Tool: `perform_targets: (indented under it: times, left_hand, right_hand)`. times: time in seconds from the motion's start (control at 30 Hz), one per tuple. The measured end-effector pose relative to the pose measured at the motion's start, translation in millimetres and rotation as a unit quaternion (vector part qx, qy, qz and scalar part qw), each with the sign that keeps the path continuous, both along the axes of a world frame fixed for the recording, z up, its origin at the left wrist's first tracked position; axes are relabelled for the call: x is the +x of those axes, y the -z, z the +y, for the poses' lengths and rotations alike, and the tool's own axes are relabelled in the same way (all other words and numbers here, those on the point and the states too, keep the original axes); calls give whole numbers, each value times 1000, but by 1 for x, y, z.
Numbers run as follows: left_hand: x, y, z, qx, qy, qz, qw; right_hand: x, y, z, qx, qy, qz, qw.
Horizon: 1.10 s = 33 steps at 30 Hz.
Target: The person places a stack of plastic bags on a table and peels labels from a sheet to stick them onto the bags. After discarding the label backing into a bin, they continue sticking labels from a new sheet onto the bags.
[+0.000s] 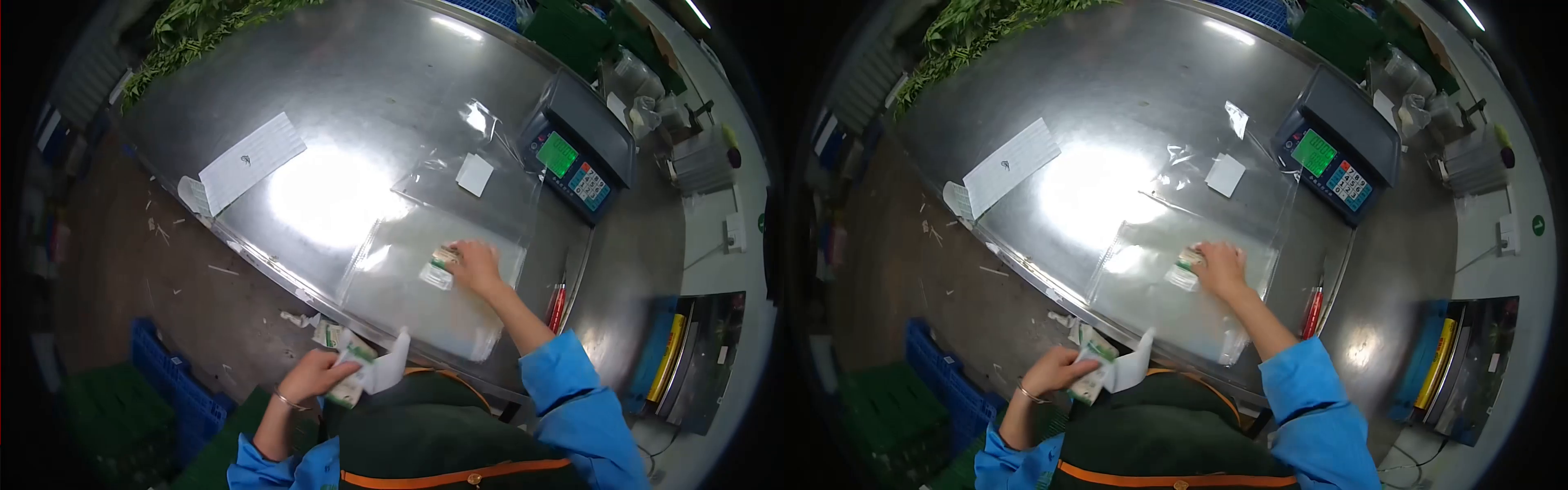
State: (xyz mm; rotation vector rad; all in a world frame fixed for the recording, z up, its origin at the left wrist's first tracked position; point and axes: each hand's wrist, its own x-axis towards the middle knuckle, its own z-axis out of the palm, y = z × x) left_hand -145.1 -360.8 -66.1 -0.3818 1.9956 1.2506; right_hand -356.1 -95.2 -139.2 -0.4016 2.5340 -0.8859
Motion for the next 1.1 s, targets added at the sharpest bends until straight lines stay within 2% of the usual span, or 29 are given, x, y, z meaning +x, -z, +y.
perform_targets:
  times: [0.07, 0.13, 0.17, 0.2, 0.23, 0.27, 0.3, 0.33, 0.37, 0.4, 0.43, 0.47, 0.5, 0.53, 0.57, 0.6, 0.63, 0.67, 0.7, 0.8, 0.83, 0.87, 0.9, 0.93, 0.97, 1.0, 1.03, 1.07, 1.1]
  left_hand:
    - [45, 15, -40, -114, -13, 58, 992]
    - [82, -6, -56, -131, -196, 27, 971]
    - [87, -10, -52, -131, -188, 5, 973]
    - [78, -16, -41, 32, -290, 49, 955]
    - [64, -19, -31, 196, -383, 100, 897]
    - [46, -19, -24, 149, -251, 120, 949]
    - [32, -12, -14, 161, -235, 107, 953]
    - [23, -8, -3, 170, -214, 87, 958]
    - [13, -9, 9, 160, -215, 141, 953]
    - [5, -10, 21, 151, -213, 194, 945]
    - [0, -10, 33, 164, -272, 197, 928]
    - [-4, -13, 38, 168, -273, 201, 926]
    - [-10, -17, 42, 117, -217, 236, 940]
    - [-15, -23, 45, 63, -159, 266, 949]
    - [-22, -31, 52, 21, -151, 320, 935]
    - [-27, -37, 55, 20, -149, 317, 936]
    - [-32, -42, 57, 3, -116, 295, 948]
    - [-36, -45, 58, -13, -83, 276, 957]
    - [-38, -45, 59, -16, -81, 224, 971]
    - [-17, -12, 41, -7, -67, 195, 978]
    - [-9, 3, 33, 27, -108, 135, 985]
    - [-6, 12, 22, 73, -120, 50, 989]
    - [1, 13, 18, 122, -166, 71, 976]
    - [0, 15, 14, 172, -211, 100, 957]
    - [-2, 3, 10, 175, -214, 110, 955]
    - [3, -20, 9, 210, -294, 154, 920]
    - [13, -35, 8, 241, -371, 184, 878]
    - [23, -39, -4, 248, -327, 149, 900]
    - [29, -32, -10, 224, -284, 140, 922]
  right_hand:
    - [12, 15, 9, 126, 17, 153, 980]
    - [27, -10, 34, -64, 36, 146, 987]
    - [47, -4, 58, 50, -139, 95, 984]
    - [58, -4, 75, 154, -310, 54, 937]
    - [58, 1, 79, 156, -307, 58, 937]
    - [47, 9, 82, 135, -311, 11, 941]
    - [39, 12, 83, 112, -315, -39, 942]
    - [26, 0, 84, 86, -214, -160, 960]
    - [2, -16, 84, 55, -105, -276, 954]
    - [-19, -26, 88, -31, 68, -209, 975]
    - [-33, -35, 93, -113, 237, -133, 956]
    - [-40, -45, 93, -26, 318, 114, 941]
    - [-45, -57, 94, 62, 374, 352, 856]
    - [-28, -89, 74, -31, 317, 314, 895]
    - [-2, -91, 51, -118, 208, 219, 946]
    - [25, -94, 28, -200, 112, 95, 969]
    - [62, -94, 6, -117, -146, 130, 974]
    - [61, -93, 2, -116, -142, 128, 975]
    - [51, -91, -3, -120, -104, 54, 986]
    - [22, -78, -14, -131, 3, -177, 975]
    - [14, -49, -13, -137, 7, -177, 975]
    - [2, -5, -7, 8, -28, -36, 999]
    - [-4, 16, -3, 154, -62, 108, 980]
    - [-1, 14, 1, 153, -60, 117, 979]
    - [11, 13, 7, 119, -34, 231, 965]
    - [14, 11, 13, 84, -16, 337, 938]
    - [16, -1, 24, 89, -26, 330, 940]
    - [21, -18, 38, 74, -87, 193, 975]
    - [27, -26, 50, 54, -141, 51, 987]
